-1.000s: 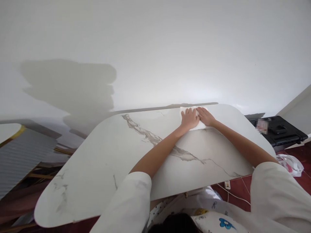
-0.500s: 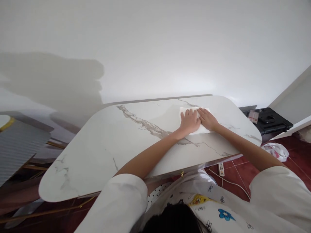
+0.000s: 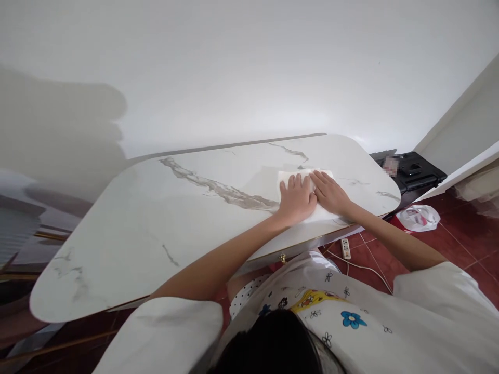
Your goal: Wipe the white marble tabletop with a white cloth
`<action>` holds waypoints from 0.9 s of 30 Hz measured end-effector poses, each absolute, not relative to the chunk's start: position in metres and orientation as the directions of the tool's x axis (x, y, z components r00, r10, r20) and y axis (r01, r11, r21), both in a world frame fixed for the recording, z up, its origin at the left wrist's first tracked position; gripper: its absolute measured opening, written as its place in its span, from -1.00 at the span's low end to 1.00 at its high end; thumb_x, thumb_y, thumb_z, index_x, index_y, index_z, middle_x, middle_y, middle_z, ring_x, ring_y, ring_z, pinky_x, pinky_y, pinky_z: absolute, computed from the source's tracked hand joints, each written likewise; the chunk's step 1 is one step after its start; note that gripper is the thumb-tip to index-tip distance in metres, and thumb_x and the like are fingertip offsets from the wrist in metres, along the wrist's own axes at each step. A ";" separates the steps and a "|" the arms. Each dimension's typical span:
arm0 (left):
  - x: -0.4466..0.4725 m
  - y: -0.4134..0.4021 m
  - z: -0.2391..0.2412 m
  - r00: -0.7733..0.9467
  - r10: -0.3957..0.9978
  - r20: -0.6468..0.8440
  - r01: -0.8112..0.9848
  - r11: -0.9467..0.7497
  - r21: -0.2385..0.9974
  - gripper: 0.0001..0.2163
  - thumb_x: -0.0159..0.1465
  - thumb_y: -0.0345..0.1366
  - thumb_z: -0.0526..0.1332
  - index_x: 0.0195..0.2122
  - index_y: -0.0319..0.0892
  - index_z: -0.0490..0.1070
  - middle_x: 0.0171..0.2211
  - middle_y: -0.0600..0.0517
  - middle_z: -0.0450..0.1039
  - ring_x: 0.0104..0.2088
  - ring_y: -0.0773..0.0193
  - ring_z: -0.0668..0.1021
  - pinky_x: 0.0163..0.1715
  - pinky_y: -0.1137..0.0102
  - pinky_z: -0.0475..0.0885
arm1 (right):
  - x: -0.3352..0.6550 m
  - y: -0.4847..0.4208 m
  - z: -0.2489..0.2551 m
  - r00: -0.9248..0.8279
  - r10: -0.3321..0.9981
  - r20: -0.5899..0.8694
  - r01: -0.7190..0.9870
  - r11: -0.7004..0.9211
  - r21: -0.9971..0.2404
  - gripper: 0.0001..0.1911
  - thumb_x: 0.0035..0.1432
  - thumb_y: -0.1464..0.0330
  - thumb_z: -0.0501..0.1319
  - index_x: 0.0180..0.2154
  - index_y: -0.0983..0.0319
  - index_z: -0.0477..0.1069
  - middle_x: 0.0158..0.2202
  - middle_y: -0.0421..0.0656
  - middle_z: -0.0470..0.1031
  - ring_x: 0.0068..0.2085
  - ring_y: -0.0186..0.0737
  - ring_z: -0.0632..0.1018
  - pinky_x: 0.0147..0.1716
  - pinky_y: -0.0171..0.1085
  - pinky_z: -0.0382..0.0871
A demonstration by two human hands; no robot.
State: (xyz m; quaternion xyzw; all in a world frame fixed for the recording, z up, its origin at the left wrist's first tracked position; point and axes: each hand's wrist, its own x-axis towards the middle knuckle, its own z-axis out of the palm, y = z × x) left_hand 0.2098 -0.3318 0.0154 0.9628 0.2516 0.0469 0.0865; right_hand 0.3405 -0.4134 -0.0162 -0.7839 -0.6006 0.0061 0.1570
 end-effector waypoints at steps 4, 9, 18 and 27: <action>0.198 -0.350 0.017 0.872 0.490 0.021 0.476 -0.856 0.202 -0.48 0.36 -0.20 -0.12 0.33 -0.20 -0.01 0.36 -0.18 -0.03 0.34 -0.08 0.04 0.25 -0.06 -0.02 | 0.330 -0.434 -0.017 0.252 0.944 0.215 0.946 -0.193 -0.262 -0.41 0.33 0.28 -0.22 0.33 0.29 0.02 0.36 -0.06 0.06 0.38 -0.08 0.02 0.32 0.05 -0.01; 0.188 -0.370 0.019 0.868 0.497 0.009 0.483 -0.847 0.222 -0.46 0.35 -0.21 -0.11 0.34 -0.27 -0.03 0.36 -0.23 -0.04 0.34 -0.12 0.04 0.25 -0.09 -0.04 | 0.320 -0.457 -0.017 0.252 0.943 0.216 0.943 -0.189 -0.275 -0.41 0.34 0.26 -0.23 0.34 0.24 0.00 0.37 -0.09 0.04 0.38 -0.11 0.01 0.32 0.05 0.00; 0.192 -0.380 0.021 0.874 0.486 0.008 0.458 -0.829 0.320 -0.47 0.33 -0.21 -0.07 0.31 -0.25 0.02 0.36 -0.19 -0.03 0.35 -0.06 0.03 0.28 -0.05 -0.05 | 0.326 -0.474 -0.011 0.235 0.954 0.183 0.949 -0.185 -0.256 -0.42 0.36 0.25 -0.24 0.36 0.21 -0.07 0.38 -0.12 -0.02 0.38 -0.12 -0.03 0.33 0.08 0.00; 0.221 -0.387 0.017 0.879 0.469 0.086 0.413 -0.838 0.356 -0.50 0.33 -0.19 -0.08 0.28 -0.22 0.07 0.33 -0.14 0.04 0.33 -0.02 0.07 0.27 -0.04 -0.04 | 0.356 -0.485 -0.010 0.238 0.949 0.207 0.954 -0.189 -0.232 -0.43 0.37 0.23 -0.23 0.36 0.18 -0.08 0.38 -0.16 0.00 0.38 -0.15 0.00 0.34 0.06 -0.02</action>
